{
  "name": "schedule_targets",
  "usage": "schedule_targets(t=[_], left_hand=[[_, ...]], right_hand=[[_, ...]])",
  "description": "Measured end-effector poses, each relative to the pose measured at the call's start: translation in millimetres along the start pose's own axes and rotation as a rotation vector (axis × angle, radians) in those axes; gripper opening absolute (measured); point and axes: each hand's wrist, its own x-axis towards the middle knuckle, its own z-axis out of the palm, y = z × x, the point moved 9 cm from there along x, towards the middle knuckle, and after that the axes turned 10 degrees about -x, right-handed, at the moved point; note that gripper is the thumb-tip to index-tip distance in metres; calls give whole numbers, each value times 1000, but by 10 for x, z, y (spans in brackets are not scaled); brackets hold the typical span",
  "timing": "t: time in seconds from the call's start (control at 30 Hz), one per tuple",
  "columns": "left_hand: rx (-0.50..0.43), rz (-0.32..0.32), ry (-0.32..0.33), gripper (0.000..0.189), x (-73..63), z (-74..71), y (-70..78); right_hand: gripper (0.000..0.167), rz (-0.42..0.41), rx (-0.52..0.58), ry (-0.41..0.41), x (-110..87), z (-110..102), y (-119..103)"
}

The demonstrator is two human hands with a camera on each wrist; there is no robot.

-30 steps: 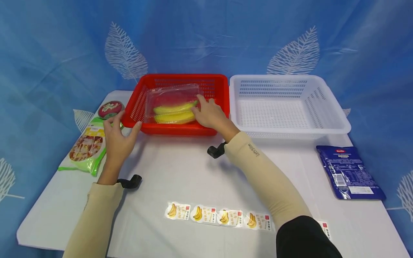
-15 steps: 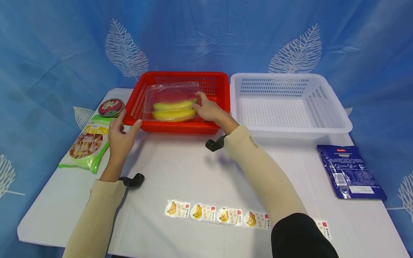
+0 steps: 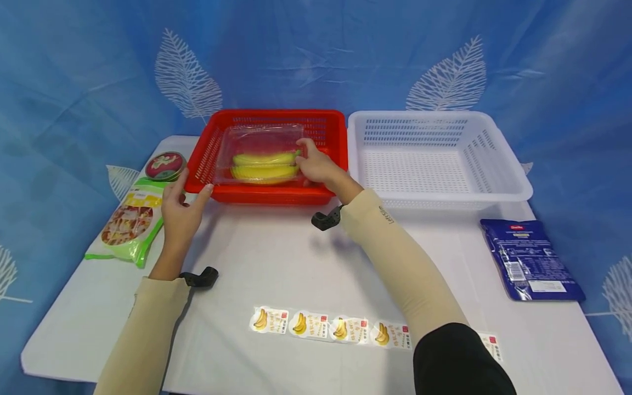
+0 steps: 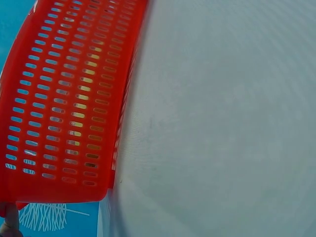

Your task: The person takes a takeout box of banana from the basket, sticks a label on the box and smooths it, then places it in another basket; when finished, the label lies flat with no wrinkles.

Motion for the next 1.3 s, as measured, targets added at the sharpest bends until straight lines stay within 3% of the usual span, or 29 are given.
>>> schedule_targets(t=[0.23, 0.53, 0.83, 1.3], left_hand=[[18, -2, 1, 75, -12, 7, 5], [28, 2, 5, 76, -15, -1, 16], [24, -14, 2, 76, 8, 6, 5], [-10, -11, -6, 76, 13, 18, 2]], right_hand=[[53, -24, 10, 49, -29, -64, -33], [47, -63, 126, 83, -81, -149, -78], [43, -27, 256, 129, -199, -246, -80], [45, -105, 345, 164, -773, -501, -205]])
